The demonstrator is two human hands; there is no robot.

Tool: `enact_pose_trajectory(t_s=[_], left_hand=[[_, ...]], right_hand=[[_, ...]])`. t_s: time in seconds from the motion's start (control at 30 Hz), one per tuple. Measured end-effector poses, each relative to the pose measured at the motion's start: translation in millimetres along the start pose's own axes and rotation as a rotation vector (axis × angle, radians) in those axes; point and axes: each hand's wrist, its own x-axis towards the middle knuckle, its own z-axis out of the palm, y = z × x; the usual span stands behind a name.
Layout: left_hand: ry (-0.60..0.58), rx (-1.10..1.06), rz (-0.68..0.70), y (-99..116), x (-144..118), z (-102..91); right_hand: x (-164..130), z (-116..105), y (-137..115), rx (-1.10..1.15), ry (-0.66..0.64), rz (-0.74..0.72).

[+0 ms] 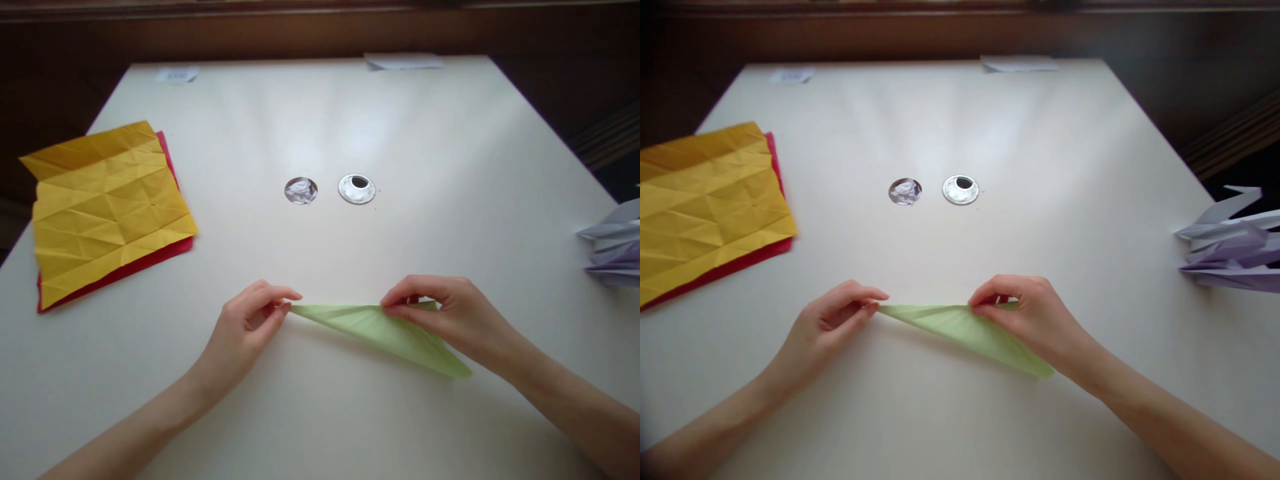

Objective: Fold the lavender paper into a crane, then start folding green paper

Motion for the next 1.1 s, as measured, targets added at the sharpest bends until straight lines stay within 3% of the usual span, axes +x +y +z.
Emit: enact_pose_trajectory(t_s=[0.13,0.33,0.47,0.67,0.93,1.1], left_hand=[[-0.014,0.3,0.237,-4.3,1.6,2.7],[0.172,0.595,0.572,-13.5,3.0,12.5],[0.01,0.75,0.77,-6.7,-7.9,24.0],[-0.171,0.97,0.658,0.4,-17.2,33.2],[-0.212,0.968,0.63,-4.4,-19.0,33.7],[-0.21,0.973,0.628,-3.0,-20.2,34.7]], right_hand=[[2.7,2.8,4.2,0.004,-0.021,0.015],[5.6,2.7,5.1,0.043,-0.066,0.077],[5.7,3.0,2.9,0.026,-0.053,0.054],[5.4,2.1,-1.2,0.045,-0.054,0.029],[8.7,0.1,0.6,-0.046,-0.12,-0.004],[6.7,5.0,6.7,-0.27,-0.003,-0.197]])
